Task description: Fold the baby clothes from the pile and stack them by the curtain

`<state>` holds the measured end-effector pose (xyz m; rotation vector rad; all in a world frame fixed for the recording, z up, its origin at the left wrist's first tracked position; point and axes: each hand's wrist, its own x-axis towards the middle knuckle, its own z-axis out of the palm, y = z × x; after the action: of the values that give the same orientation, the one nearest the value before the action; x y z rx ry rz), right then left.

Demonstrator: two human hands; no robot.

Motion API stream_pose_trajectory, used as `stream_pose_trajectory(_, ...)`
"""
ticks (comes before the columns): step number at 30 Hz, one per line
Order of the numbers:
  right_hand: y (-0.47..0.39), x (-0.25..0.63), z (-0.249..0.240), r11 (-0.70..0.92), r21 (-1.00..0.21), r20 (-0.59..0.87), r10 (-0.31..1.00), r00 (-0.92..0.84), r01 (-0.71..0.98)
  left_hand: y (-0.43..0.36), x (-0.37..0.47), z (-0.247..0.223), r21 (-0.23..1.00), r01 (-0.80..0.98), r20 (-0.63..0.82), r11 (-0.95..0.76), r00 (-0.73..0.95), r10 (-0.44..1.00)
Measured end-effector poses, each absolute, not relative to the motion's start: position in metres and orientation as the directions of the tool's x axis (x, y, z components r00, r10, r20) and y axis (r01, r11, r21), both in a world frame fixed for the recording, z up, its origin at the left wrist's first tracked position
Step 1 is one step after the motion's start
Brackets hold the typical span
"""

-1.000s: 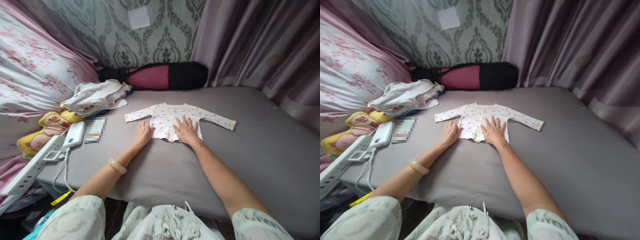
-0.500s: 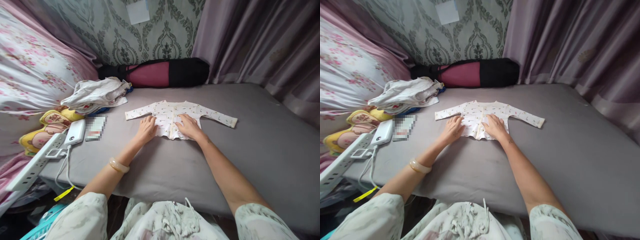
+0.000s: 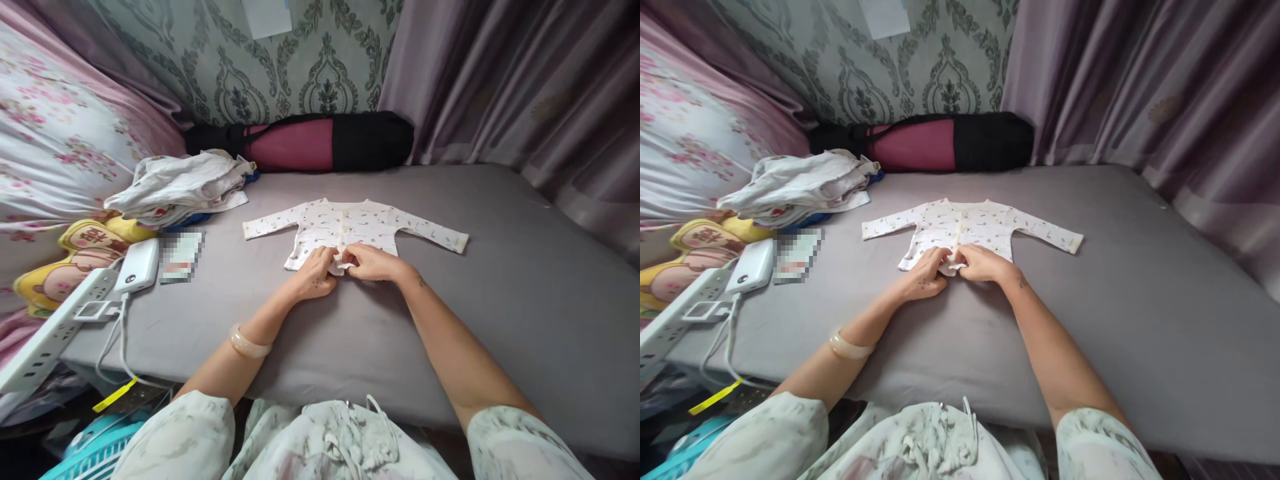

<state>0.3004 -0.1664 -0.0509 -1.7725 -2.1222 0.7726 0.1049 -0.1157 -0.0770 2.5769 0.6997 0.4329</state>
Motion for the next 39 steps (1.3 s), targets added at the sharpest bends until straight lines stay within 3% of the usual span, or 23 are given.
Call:
stream_pose_trajectory(3, -0.163, 0.304, -0.053, 0.066, -0.587, -0.091, 0.985, -0.148, 0.807, -0.116, 0.105, -0.077, 0.489, 0.409, 0.198, -0.770, 0.808, 0.555)
stream_pose_trajectory(9, -0.159, 0.313, -0.058, -0.008, -0.784, -0.126, 0.981, -0.146, 0.621, -0.116, 0.105, -0.077, 0.503, 0.399, 0.245, -0.767, 0.785, 0.569)
stream_pose_trajectory(21, -0.162, 0.311, -0.054, -0.165, -0.889, -0.207, 0.977, -0.054, 0.427, -0.113, 0.103, -0.079, 0.437, 0.335, 0.276, -0.835, 0.833, 0.479)
stream_pose_trajectory(30, -0.161, 0.314, -0.059, -0.136, -0.949, -0.152, 0.988, -0.036, 0.283, -0.112, 0.109, -0.078, 0.656, 0.417, 0.269, -0.629, 0.650, 0.711)
stream_pose_trajectory(39, -0.163, 0.307, -0.048, -0.087, -0.875, -0.150, 0.984, -0.097, 0.476, -0.119, 0.108, -0.084, 0.380, 0.348, 0.316, -0.857, 0.822, 0.473)
